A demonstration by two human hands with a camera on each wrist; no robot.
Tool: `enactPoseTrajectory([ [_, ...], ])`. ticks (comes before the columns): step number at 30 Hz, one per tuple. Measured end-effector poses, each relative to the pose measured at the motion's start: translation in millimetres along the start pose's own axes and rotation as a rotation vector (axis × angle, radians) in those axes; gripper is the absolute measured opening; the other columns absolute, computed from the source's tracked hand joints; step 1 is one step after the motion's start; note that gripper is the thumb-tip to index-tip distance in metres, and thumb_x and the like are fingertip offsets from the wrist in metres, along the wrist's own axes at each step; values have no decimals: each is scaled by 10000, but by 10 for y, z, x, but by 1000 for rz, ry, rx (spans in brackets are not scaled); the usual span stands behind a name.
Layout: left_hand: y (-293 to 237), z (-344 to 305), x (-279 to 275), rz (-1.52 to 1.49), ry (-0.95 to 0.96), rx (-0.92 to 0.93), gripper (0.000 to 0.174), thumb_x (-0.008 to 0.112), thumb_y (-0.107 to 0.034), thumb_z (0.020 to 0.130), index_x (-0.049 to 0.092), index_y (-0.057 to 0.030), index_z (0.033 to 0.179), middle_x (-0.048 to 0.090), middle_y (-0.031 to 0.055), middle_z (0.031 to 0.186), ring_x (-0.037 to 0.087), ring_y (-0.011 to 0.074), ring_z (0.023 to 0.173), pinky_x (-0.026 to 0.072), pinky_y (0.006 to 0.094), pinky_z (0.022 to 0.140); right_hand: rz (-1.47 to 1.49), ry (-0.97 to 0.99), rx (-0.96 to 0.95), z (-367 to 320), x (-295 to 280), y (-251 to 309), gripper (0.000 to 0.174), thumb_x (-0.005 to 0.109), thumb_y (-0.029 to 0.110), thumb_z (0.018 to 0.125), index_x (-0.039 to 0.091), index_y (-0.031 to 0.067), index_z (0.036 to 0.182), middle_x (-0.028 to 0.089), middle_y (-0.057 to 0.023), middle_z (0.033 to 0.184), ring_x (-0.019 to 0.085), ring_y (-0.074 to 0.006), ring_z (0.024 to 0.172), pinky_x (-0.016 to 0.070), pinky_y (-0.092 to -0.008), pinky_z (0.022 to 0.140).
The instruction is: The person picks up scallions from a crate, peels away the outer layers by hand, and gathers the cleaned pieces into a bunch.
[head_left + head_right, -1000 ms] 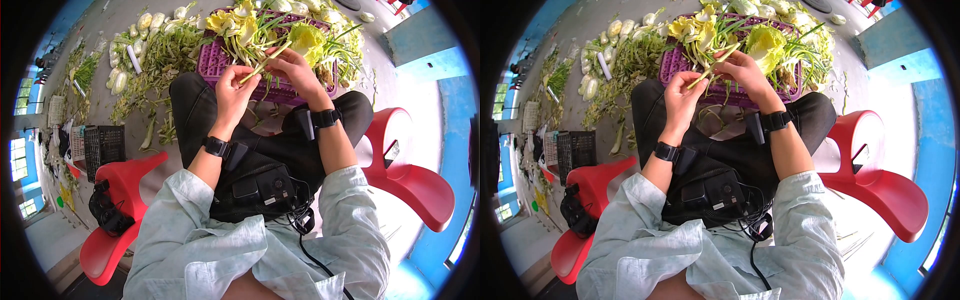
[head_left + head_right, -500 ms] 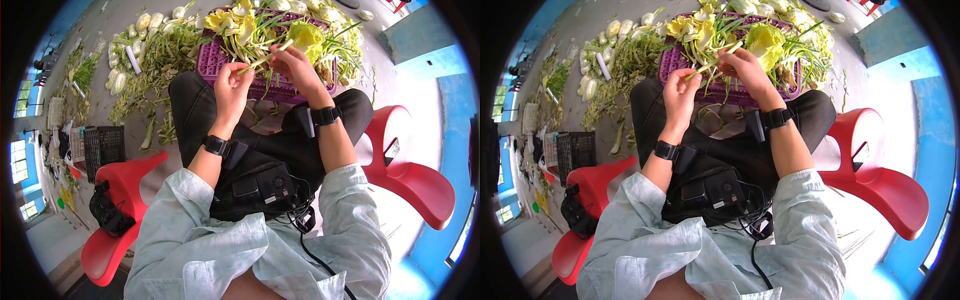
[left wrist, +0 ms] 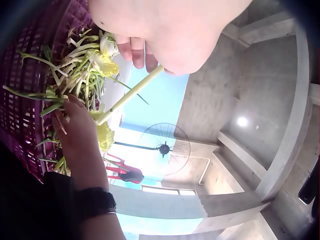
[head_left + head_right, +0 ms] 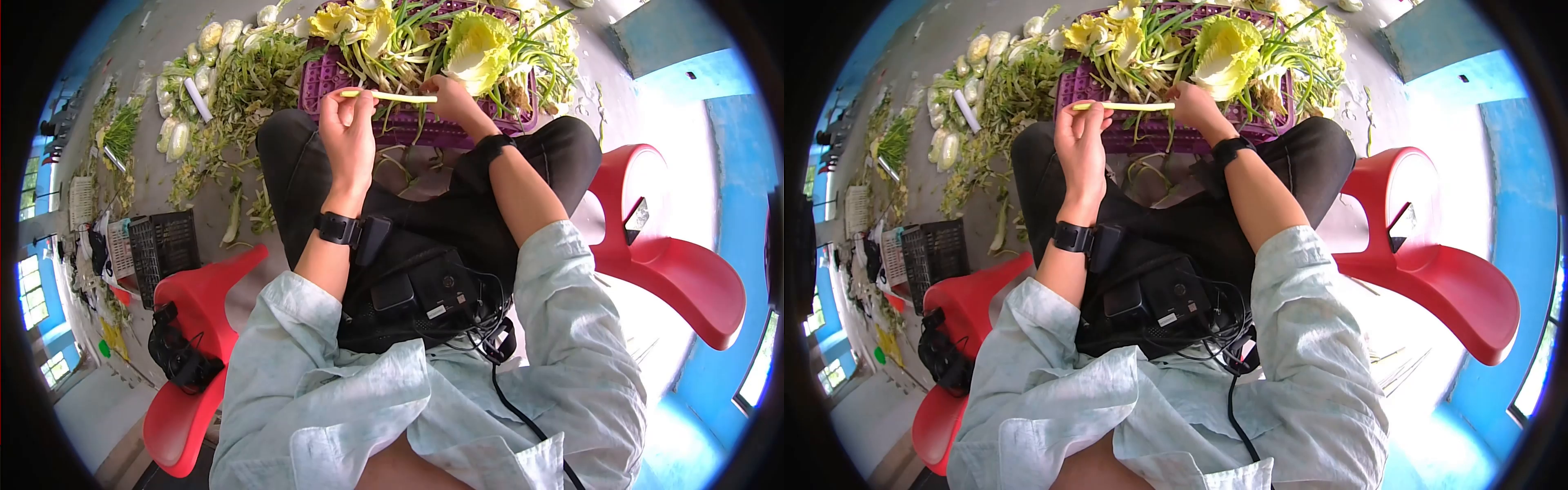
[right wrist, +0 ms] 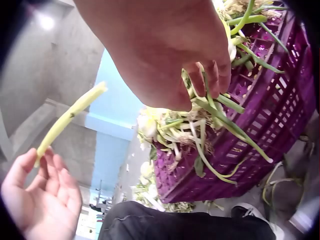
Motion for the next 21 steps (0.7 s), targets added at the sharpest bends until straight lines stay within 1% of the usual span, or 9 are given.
enactPoseTrajectory([
  [1, 6, 4, -11, 5, -5, 0, 129, 621, -114, 1019, 581, -13, 1088, 696, 88, 1064, 678, 149, 976, 538, 289, 863, -82, 13, -63, -8, 36, 15, 411, 617, 197, 813, 714, 111, 1203, 726, -231, 1063, 680, -385, 1033, 528, -439, 937],
  [2, 12, 7, -25, 11, -10, 1, 127, 623, -117, 1018, 583, -16, 1083, 694, 82, 1061, 675, 144, 971, 533, 286, 855, -41, 14, 5, -8, 81, -36, 485, 613, 184, 795, 684, 107, 1269, 710, -253, 1126, 656, -406, 1088, 511, -449, 976],
  [5, 0, -4, -16, 2, -11, -17, 123, 628, -128, 1017, 585, -24, 1068, 685, 64, 1047, 663, 128, 952, 519, 281, 837, 24, 37, 89, 11, 141, -116, 541, 609, 187, 787, 664, 99, 1318, 705, -259, 1143, 652, -407, 1112, 506, -449, 988],
  [6, 3, -15, -14, -5, -8, -24, 122, 630, -131, 1017, 586, -26, 1062, 682, 58, 1042, 659, 123, 945, 515, 279, 831, -3, 65, 101, 40, 172, -170, 582, 611, 208, 787, 641, 91, 1357, 705, -263, 1144, 656, -412, 1110, 510, -452, 984],
  [9, 32, -4, -28, -3, 0, -46, 121, 632, -136, 1017, 585, -29, 1048, 675, 51, 1036, 649, 113, 927, 511, 277, 826, -23, -6, 36, 59, 221, -181, 533, 608, 245, 836, 643, 122, 1354, 728, -247, 980, 707, -386, 935, 546, -439, 858],
  [12, 42, -5, -29, 22, -5, -61, 124, 631, -143, 1019, 594, -30, 1052, 677, 49, 1023, 639, 107, 907, 508, 273, 817, -52, 13, 88, 55, 189, -153, 584, 600, 241, 805, 627, 92, 1369, 716, -255, 1112, 679, -415, 1058, 528, -454, 954],
  [15, 52, -20, 1, 21, 9, -100, 133, 631, -150, 1020, 605, -30, 1070, 676, 45, 1004, 635, 106, 888, 504, 268, 807, -126, 101, 115, 65, 148, -86, 569, 608, 251, 819, 630, 115, 1371, 716, -250, 1122, 677, -413, 1063, 529, -446, 954],
  [18, 50, -32, 18, 47, 11, -121, 148, 632, -157, 1021, 612, -27, 1088, 674, 42, 986, 631, 105, 874, 502, 267, 803, 65, 51, 130, -40, 98, -46, 554, 619, 266, 828, 636, 126, 1364, 715, -251, 1120, 678, -414, 1057, 530, -444, 953],
  [21, 63, -35, 16, 44, 17, -139, 154, 632, -159, 1020, 613, -24, 1091, 672, 42, 982, 630, 105, 867, 500, 267, 801, 25, 116, 92, -18, 162, -23, 597, 678, 342, 853, 606, 132, 1408, 729, -238, 1068, 705, -369, 1009, 539, -422, 901],
])
Point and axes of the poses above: each hand's wrist, its own z-axis towards the middle knuckle, its own x-axis out of the palm, y = z × x, the point moved 6 cm from there along z, towards the middle knuckle
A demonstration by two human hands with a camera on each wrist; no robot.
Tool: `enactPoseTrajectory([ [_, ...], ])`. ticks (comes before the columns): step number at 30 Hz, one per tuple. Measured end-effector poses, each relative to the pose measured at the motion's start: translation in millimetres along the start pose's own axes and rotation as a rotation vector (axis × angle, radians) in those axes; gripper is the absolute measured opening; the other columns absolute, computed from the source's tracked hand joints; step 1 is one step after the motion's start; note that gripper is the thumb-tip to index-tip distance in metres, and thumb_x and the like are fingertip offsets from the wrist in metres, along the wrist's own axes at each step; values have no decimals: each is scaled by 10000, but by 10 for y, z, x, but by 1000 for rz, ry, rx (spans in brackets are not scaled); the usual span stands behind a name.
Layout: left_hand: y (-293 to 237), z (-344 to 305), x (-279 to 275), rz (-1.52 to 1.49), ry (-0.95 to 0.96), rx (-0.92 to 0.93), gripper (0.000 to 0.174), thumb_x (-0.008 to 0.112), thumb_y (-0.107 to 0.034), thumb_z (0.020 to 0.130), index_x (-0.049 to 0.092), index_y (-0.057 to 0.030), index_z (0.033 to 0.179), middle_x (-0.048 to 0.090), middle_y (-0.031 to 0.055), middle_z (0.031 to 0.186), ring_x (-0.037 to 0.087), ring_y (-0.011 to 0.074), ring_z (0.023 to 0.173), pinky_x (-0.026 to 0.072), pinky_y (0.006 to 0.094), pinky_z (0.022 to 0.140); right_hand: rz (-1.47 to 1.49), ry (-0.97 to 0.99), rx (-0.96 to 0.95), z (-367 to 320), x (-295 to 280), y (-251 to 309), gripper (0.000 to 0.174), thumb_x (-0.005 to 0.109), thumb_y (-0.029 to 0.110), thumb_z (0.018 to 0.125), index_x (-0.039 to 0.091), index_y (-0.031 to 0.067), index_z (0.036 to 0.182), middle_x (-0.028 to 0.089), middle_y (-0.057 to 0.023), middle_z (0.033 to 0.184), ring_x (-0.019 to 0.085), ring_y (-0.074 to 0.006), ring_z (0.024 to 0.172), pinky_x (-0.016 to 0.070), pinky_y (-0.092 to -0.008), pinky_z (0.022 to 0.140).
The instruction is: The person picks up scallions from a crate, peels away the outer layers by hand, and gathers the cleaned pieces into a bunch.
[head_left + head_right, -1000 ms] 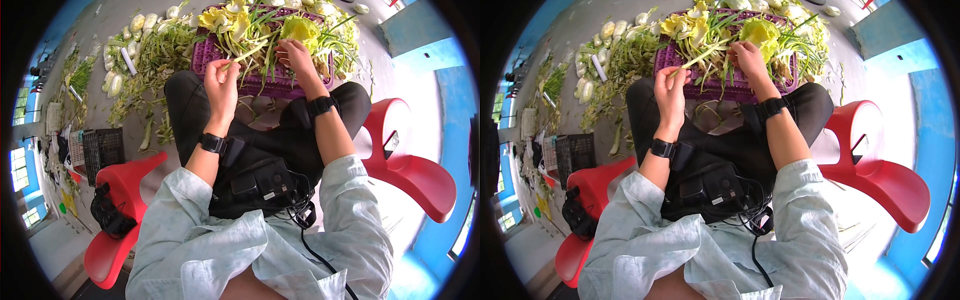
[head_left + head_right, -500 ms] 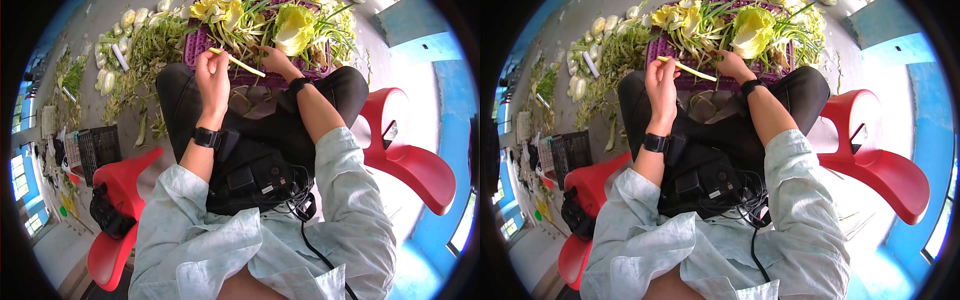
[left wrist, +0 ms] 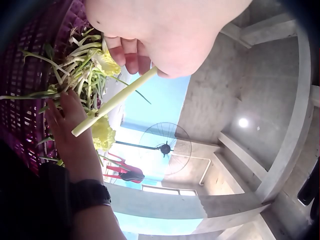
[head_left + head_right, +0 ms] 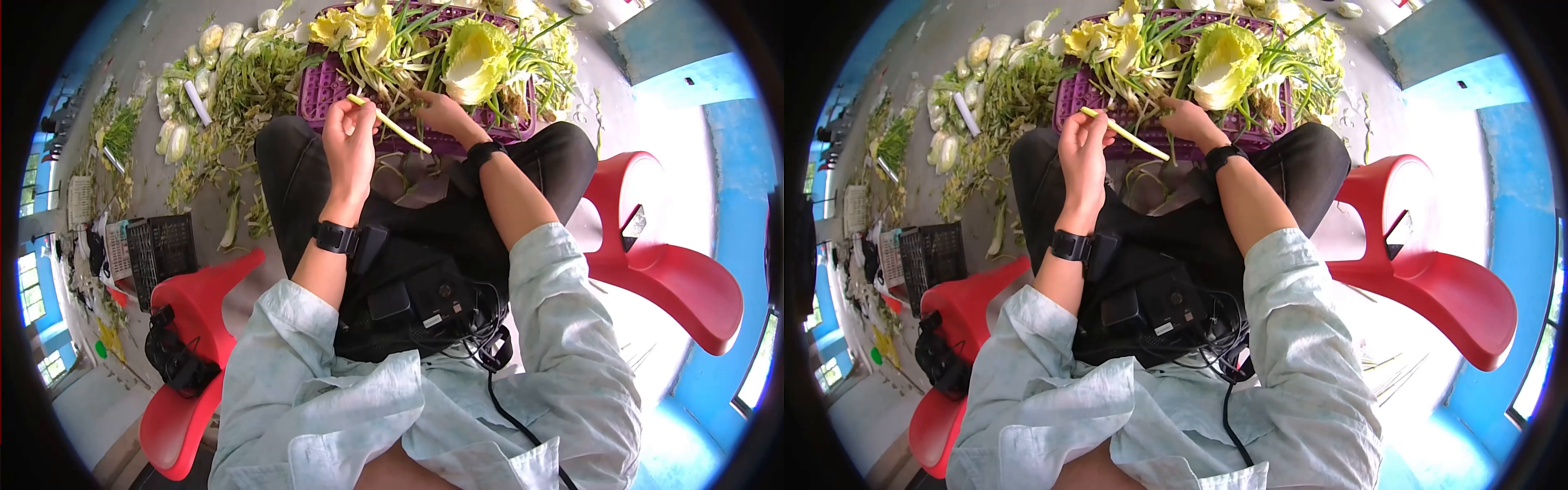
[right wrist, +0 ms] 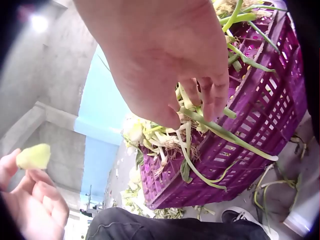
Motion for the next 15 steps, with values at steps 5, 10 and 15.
enactPoseTrajectory([
  [5, -7, -3, -2, -21, -1, 5, 186, 642, -171, 1014, 590, -6, 1081, 659, 44, 945, 617, 104, 840, 500, 264, 784, -33, -108, -7, 62, -3, -72, 567, 688, 325, 842, 651, 67, 1346, 731, -230, 1105, 714, -350, 998, 550, -405, 877],
  [10, -21, 3, -14, -12, -13, -1, 203, 649, -178, 1012, 578, 3, 1072, 650, 45, 925, 612, 104, 831, 504, 263, 778, 287, -185, 109, 37, -187, -21, 544, 735, 284, 794, 680, 50, 1282, 751, -148, 1051, 714, -243, 935, 555, -339, 849],
  [15, -28, 1, -10, -29, -21, -2, 193, 645, -182, 1019, 578, -5, 1058, 646, 35, 903, 604, 90, 823, 498, 255, 773, 423, -384, 135, -126, -410, 124, 404, 797, 266, 809, 690, 34, 1123, 737, -80, 892, 676, -146, 781, 541, -301, 722],
])
Point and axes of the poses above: each hand's wrist, its own z-axis towards the middle knuckle, its own x-axis out of the palm, y = z × x, the point moved 6 cm from there along z, towards the middle knuckle
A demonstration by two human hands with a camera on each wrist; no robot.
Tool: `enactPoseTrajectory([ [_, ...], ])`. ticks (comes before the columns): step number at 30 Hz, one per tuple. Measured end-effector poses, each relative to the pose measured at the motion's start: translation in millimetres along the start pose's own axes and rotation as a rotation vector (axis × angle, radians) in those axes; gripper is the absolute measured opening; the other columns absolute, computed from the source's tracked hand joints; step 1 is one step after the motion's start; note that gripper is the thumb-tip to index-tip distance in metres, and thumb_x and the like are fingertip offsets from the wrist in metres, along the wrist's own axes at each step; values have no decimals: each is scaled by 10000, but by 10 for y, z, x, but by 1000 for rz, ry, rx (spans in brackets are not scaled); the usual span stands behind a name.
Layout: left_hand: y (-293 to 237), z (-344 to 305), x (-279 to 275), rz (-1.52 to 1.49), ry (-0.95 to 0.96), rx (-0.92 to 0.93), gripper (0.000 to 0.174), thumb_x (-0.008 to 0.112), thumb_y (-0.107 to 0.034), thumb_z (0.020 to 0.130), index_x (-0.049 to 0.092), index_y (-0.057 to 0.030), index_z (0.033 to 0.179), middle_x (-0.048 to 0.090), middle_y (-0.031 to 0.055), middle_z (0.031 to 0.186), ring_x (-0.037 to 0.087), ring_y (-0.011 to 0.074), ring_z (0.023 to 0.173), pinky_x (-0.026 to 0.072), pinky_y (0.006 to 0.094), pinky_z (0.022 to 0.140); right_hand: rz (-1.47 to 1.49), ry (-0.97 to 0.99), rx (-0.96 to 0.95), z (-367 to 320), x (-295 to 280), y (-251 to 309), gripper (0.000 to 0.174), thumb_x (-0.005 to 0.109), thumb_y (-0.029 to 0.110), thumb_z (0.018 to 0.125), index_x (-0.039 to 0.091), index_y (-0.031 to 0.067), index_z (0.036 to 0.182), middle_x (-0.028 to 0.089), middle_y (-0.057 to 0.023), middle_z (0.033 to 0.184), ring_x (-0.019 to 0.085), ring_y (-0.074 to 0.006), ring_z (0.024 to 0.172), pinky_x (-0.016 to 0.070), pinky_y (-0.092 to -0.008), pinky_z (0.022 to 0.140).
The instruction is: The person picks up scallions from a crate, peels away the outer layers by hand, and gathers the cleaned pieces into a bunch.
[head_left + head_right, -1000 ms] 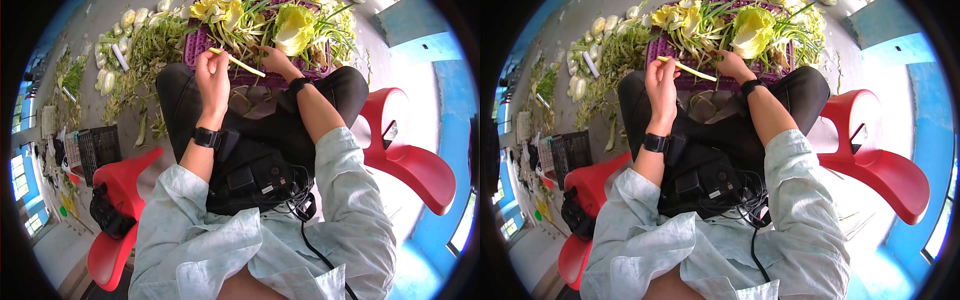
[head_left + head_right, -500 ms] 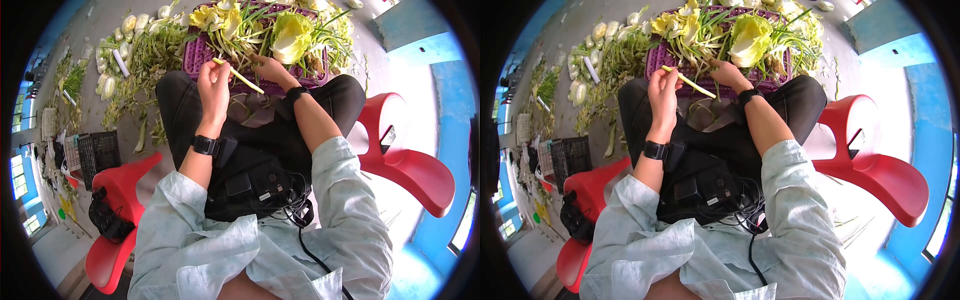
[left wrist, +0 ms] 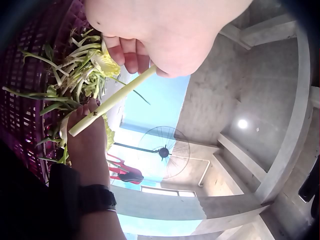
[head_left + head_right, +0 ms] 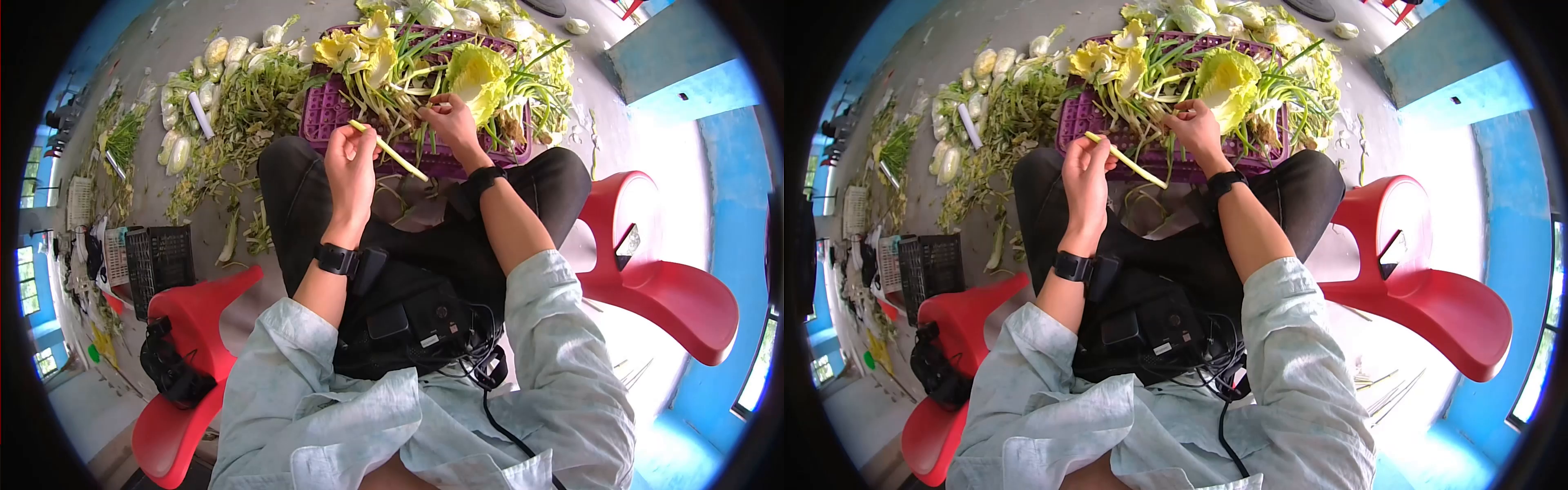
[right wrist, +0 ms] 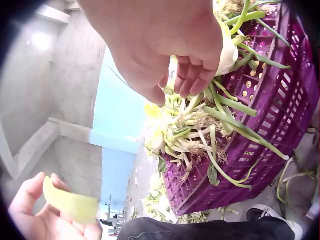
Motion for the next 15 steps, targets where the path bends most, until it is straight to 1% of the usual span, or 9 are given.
enactPoseTrajectory([
  [1, 5, 1, 0, -6, 2, -1, 190, 643, -180, 1020, 578, -6, 1056, 645, 33, 902, 602, 88, 822, 496, 254, 771, -11, -46, -10, -30, -44, 56, 398, 796, 273, 810, 688, 28, 1105, 737, -85, 889, 678, -154, 779, 543, -305, 723],
  [4, -4, -5, 9, -9, 4, -3, 180, 640, -178, 1022, 579, -10, 1052, 641, 28, 896, 596, 83, 820, 491, 251, 767, -72, -133, -47, -35, -97, 124, 355, 746, 284, 787, 672, 14, 1005, 739, -133, 883, 717, -236, 805, 561, -351, 762],
  [6, 1, -10, 9, -12, 8, -5, 164, 636, -172, 1021, 594, -18, 1061, 647, 28, 916, 599, 86, 827, 487, 254, 777, -80, -195, -67, -37, -143, 211, 337, 721, 268, 803, 671, 6, 1008, 733, -143, 872, 717, -256, 808, 559, -361, 762],
  [9, 26, -8, -11, -20, 14, -6, 148, 628, -162, 1019, 622, -29, 1084, 662, 31, 961, 611, 95, 842, 483, 262, 800, -93, -264, -67, -156, -356, 561, 333, 680, 266, 832, 674, -3, 1028, 721, -143, 863, 714, -281, 807, 556, -380, 767],
  [11, 24, -11, -6, -22, 16, 3, 152, 626, -163, 1020, 623, -27, 1087, 662, 32, 963, 611, 97, 844, 485, 261, 799, -63, -315, -172, -171, -540, 700, 315, 682, 236, 838, 674, 3, 1049, 723, -132, 881, 718, -259, 812, 560, -367, 770],
  [13, 35, -6, 23, -25, 35, 12, 171, 611, -174, 1031, 610, -28, 1121, 663, 41, 962, 625, 108, 851, 501, 272, 797, 51, -333, -316, -256, -715, 895, 292, 698, 199, 838, 671, 10, 1059, 725, -123, 893, 723, -232, 823, 565, -352, 770],
  [14, 18, -4, 41, -15, 46, 20, 179, 601, -181, 1039, 603, -30, 1136, 663, 45, 963, 634, 113, 860, 509, 276, 794, 37, -347, -364, -320, -798, 989, 279, 721, 166, 829, 669, 16, 1058, 727, -104, 892, 726, -204, 828, 567, -331, 762],
  [15, 5, -5, 54, -5, 57, 29, 188, 592, -188, 1046, 596, -32, 1150, 663, 49, 964, 643, 118, 868, 516, 281, 791, 98, -324, -395, -343, -847, 1023, 261, 724, 143, 835, 667, 14, 1055, 727, -87, 896, 719, -174, 822, 560, -306, 749],
])
Point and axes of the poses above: each hand's wrist, its own z-axis towards the middle knuckle, its own x-axis out of the palm, y = z × x, the point moved 6 cm from there along z, towards the middle knuckle
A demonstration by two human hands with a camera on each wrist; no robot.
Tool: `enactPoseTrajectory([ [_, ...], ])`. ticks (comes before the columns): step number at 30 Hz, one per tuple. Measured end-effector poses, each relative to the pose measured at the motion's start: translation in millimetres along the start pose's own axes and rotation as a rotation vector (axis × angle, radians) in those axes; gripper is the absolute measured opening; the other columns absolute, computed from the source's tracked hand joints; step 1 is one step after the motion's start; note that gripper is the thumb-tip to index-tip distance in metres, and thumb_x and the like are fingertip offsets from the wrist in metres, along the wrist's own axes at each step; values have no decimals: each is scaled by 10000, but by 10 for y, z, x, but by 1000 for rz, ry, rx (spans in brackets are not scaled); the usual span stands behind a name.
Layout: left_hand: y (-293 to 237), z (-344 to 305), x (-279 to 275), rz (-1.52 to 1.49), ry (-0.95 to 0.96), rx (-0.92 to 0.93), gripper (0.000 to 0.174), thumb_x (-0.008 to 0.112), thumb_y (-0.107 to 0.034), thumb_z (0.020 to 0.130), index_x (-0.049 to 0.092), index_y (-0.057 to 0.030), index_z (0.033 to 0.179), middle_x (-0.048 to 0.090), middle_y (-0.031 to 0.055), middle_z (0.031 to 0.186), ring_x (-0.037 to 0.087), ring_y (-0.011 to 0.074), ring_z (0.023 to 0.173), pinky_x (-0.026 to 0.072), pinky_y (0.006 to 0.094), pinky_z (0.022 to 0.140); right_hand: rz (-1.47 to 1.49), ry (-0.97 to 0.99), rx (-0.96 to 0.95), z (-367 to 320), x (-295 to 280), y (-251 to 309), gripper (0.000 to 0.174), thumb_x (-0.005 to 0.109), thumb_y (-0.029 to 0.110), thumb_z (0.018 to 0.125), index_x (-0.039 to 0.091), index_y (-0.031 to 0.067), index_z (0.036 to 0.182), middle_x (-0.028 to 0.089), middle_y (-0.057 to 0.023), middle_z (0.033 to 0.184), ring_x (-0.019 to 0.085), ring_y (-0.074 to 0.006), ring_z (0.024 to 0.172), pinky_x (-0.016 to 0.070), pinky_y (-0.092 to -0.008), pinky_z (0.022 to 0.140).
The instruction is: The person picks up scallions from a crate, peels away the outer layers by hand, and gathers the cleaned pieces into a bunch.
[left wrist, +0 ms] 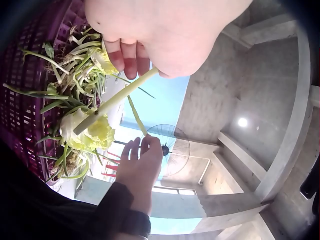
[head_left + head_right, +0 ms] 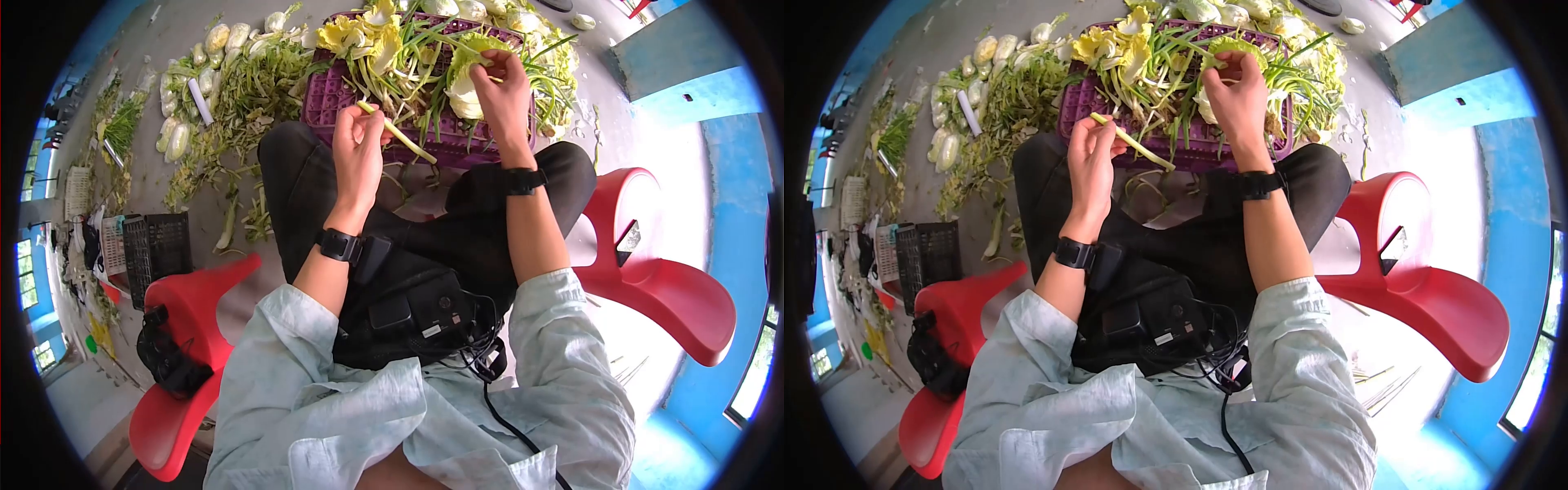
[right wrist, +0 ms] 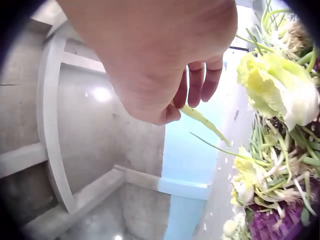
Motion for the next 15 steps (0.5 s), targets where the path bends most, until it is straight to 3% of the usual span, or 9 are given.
enactPoseTrajectory([
  [5, -5, -4, 42, -33, 56, -12, 268, 515, -239, 1089, 504, -52, 1280, 658, 73, 997, 685, 157, 888, 545, 286, 744, 149, 121, -42, 34, -90, 111, 200, 737, 115, 890, 703, 19, 1062, 718, -30, 914, 672, -88, 827, 535, -248, 752],
  [9, -94, -44, 78, -43, 53, -60, 306, 480, -248, 1102, 448, -60, 1341, 651, 81, 1016, 692, 165, 868, 546, 278, 721, 336, 290, 15, -25, 29, 169, 224, 736, 113, 927, 723, 30, 1135, 723, -12, 978, 647, -63, 899, 517, -237, 828],
  [15, -68, -21, 81, 91, 107, 15, 289, 498, -227, 1096, 542, -45, 1316, 655, 47, 1038, 668, 128, 935, 514, 257, 760, 593, 607, 102, -213, 250, 242, 251, 710, 125, 970, 707, 36, 1205, 701, -13, 1182, 631, -86, 1025, 506, -259, 930],
])
Point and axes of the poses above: each hand's wrist, its own z-axis towards the middle knuckle, its own x-axis out of the palm, y = z × x, the point moved 6 cm from there along z, towards the middle knuckle
